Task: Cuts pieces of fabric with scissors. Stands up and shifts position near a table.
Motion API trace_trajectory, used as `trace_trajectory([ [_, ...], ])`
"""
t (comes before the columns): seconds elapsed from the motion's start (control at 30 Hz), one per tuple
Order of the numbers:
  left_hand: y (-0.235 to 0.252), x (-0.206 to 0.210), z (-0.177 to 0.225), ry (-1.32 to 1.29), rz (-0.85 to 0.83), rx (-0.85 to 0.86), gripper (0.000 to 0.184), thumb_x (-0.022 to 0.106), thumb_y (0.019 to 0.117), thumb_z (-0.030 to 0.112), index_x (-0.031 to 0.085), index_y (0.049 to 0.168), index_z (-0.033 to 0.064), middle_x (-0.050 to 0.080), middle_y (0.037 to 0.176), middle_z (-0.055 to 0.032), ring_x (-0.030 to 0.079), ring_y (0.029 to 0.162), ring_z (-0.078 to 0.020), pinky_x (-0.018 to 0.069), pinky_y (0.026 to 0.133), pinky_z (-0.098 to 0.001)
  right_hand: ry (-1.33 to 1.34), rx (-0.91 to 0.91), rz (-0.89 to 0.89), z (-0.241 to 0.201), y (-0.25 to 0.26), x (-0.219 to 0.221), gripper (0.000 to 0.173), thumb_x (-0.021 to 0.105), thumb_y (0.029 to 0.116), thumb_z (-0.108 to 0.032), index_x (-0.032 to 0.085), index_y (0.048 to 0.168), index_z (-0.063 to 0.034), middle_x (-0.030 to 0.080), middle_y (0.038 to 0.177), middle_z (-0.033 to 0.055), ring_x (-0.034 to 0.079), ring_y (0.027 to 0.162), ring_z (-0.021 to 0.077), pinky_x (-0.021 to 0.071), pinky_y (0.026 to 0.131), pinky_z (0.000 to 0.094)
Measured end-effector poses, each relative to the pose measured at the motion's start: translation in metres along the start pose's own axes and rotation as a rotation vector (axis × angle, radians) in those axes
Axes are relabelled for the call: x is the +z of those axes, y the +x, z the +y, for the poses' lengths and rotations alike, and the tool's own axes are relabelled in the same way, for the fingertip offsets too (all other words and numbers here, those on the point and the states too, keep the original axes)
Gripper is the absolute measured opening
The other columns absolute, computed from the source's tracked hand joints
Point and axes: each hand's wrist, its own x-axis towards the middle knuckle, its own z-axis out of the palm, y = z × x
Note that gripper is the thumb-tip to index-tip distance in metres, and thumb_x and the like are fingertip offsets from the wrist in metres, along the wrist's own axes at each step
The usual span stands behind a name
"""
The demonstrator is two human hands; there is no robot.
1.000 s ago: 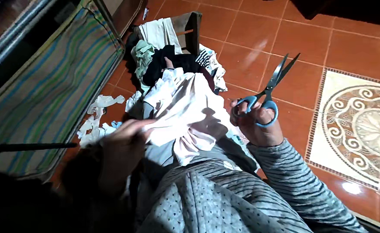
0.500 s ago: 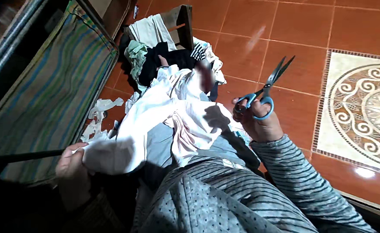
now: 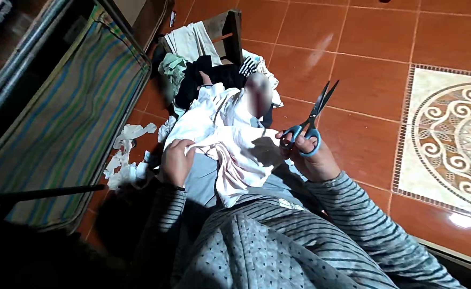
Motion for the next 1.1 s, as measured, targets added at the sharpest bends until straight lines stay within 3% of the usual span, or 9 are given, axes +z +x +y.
trace_trajectory([
  [0.07, 0.003, -0.019, 0.011, -0.205, -0.011, -0.042, 0.020, 0.065, 0.0999, 0.016, 0.072, 0.110, 0.0002, 0.073, 0.109, -0.0167, 0.069, 0.105, -0.0289, 0.0527, 0.096, -0.0539, -0.039, -0.018, 0.004, -0.002, -0.001, 0.000, 0.028, 0.081, 0.0842, -0.041, 0.070, 0.095, -0.0174, 0.073, 0.096, -0.0024, 0.065, 0.072, 0.0056, 0.0562, 0.064, 0.0222],
  [0.2, -0.001, -0.053, 0.032, -0.713, -0.061, -0.013, 0.016, 0.051, 0.1043, 0.006, 0.067, 0.109, 0.0046, 0.070, 0.092, 0.0040, 0.065, 0.083, -0.0003, 0.0567, 0.078, -0.0234, -0.121, -0.052, -0.043, -0.002, 0.011, 0.009, 0.018, 0.078, 0.0870, -0.030, 0.072, 0.099, -0.0171, 0.072, 0.095, -0.0052, 0.065, 0.074, 0.0046, 0.0563, 0.067, 0.0226],
  [0.37, -0.016, -0.076, 0.063, -1.027, -0.086, -0.099, 0.037, 0.029, 0.1029, -0.003, 0.062, 0.118, 0.0059, 0.071, 0.097, 0.0062, 0.067, 0.090, 0.0004, 0.0575, 0.084, -0.0213, -0.275, -0.188, -0.208, -0.002, 0.039, 0.040, 0.044, 0.077, 0.0847, -0.029, 0.066, 0.121, -0.0084, 0.070, 0.119, -0.0041, 0.066, 0.094, 0.0027, 0.0572, 0.080, 0.0252],
  [0.43, -0.021, -0.076, 0.070, -1.080, -0.026, -0.190, 0.037, 0.028, 0.1048, -0.003, 0.064, 0.109, 0.0064, 0.073, 0.089, 0.0050, 0.069, 0.084, -0.0004, 0.0585, 0.080, -0.0209, -0.319, -0.250, -0.297, -0.001, 0.047, 0.053, 0.049, 0.078, 0.0841, -0.031, 0.066, 0.123, -0.0033, 0.069, 0.124, 0.0012, 0.067, 0.103, 0.0061, 0.0577, 0.087, 0.0276],
  [0.73, -0.031, -0.065, 0.064, -1.512, -0.008, -0.305, 0.056, 0.007, 0.1077, 0.009, 0.061, 0.092, 0.0141, 0.072, 0.079, 0.0028, 0.070, 0.077, -0.0018, 0.0593, 0.073, -0.0203, -0.445, -0.188, -0.368, 0.024, 0.061, 0.077, 0.019, 0.079, 0.0814, -0.011, 0.073, 0.095, 0.0012, 0.069, 0.107, 0.0076, 0.065, 0.095, 0.0070, 0.0567, 0.084, 0.0251],
  [0.87, -0.024, -0.063, 0.048, -1.437, -0.042, -0.125, 0.067, 0.018, 0.1057, 0.061, 0.049, 0.144, 0.0151, 0.068, 0.129, -0.0006, 0.064, 0.120, -0.0113, 0.0536, 0.104, -0.0350, -0.352, -0.254, -0.418, -0.009, 0.071, 0.083, 0.018, 0.071, 0.0865, -0.015, 0.072, 0.100, -0.0028, 0.071, 0.096, -0.0034, 0.064, 0.085, -0.0021, 0.0558, 0.078, 0.0201],
  [0.9, -0.023, -0.064, 0.040, -1.319, -0.073, -0.095, 0.075, 0.025, 0.1022, 0.068, 0.047, 0.147, 0.0132, 0.067, 0.131, -0.0010, 0.063, 0.122, -0.0118, 0.0533, 0.105, -0.0358, -0.318, -0.233, -0.448, -0.025, 0.072, 0.088, 0.017, 0.070, 0.0872, -0.017, 0.071, 0.100, -0.0053, 0.070, 0.092, -0.0065, 0.062, 0.078, -0.0039, 0.0541, 0.071, 0.0184],
  [1.0, -0.019, -0.074, 0.037, -0.980, -0.018, -0.003, 0.022, 0.047, 0.1056, 0.014, 0.065, 0.117, 0.0061, 0.074, 0.098, 0.0017, 0.071, 0.089, -0.0067, 0.0615, 0.083, -0.0285, -0.218, -0.138, -0.583, -0.078, 0.071, 0.107, 0.016, 0.072, 0.0889, -0.020, 0.072, 0.100, -0.0080, 0.072, 0.092, -0.0059, 0.062, 0.071, -0.0022, 0.0535, 0.063, 0.0182],
  [1.1, -0.013, -0.085, 0.044, -0.914, 0.104, 0.070, 0.016, 0.056, 0.0992, 0.001, 0.068, 0.107, 0.0085, 0.072, 0.094, 0.0043, 0.069, 0.083, -0.0051, 0.0605, 0.078, -0.0266, -0.151, -0.074, -0.658, -0.117, 0.061, 0.127, 0.006, 0.071, 0.0891, -0.018, 0.070, 0.089, -0.0116, 0.072, 0.089, -0.0041, 0.056, 0.061, -0.0033, 0.0449, 0.052, 0.0147],
])
